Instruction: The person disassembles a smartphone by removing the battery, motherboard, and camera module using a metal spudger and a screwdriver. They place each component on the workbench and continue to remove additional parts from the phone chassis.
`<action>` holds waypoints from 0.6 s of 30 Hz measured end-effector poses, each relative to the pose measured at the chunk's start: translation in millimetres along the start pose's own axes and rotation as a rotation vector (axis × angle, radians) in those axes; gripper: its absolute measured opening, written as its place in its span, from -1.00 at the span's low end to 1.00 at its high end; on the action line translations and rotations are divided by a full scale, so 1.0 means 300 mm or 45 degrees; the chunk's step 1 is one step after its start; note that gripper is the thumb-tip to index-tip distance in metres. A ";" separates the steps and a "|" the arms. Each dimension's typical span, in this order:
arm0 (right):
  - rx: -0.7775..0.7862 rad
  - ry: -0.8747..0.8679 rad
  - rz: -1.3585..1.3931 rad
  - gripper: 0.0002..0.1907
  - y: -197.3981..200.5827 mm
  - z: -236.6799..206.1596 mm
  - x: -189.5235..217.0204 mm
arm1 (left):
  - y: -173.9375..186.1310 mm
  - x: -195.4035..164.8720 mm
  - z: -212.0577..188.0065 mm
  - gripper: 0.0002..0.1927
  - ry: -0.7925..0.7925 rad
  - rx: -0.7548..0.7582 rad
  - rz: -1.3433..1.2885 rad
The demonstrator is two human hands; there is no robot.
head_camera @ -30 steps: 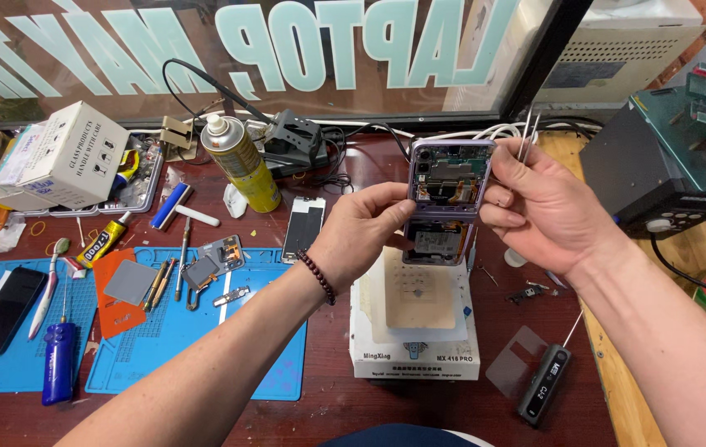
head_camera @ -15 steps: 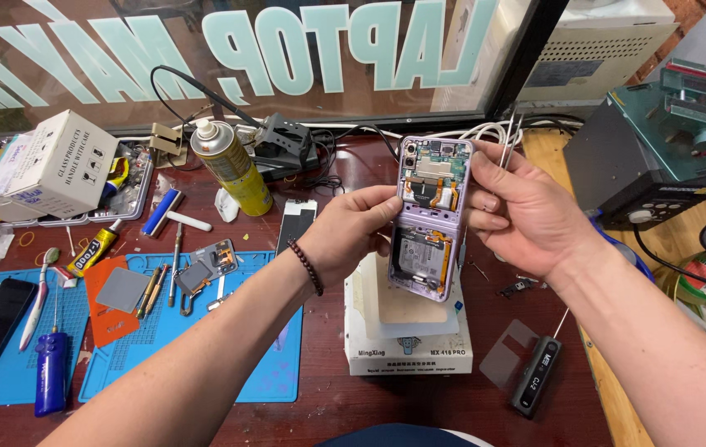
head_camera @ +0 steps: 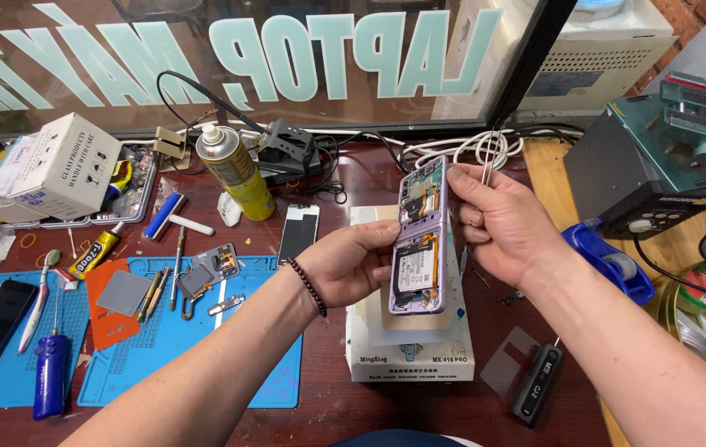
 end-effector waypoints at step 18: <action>-0.126 -0.040 -0.089 -0.90 0.042 -0.021 -0.053 | 0.014 -0.033 -0.023 -0.72 -0.028 -0.096 0.077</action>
Point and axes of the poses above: each hand's wrist, its own z-axis towards the middle knuckle, its own y-axis out of the back of the hand, x = y × z, the point moved 7 cm from there along z, towards the middle knuckle, and after that the axes turned 7 degrees about -y, right-handed, at the moved point
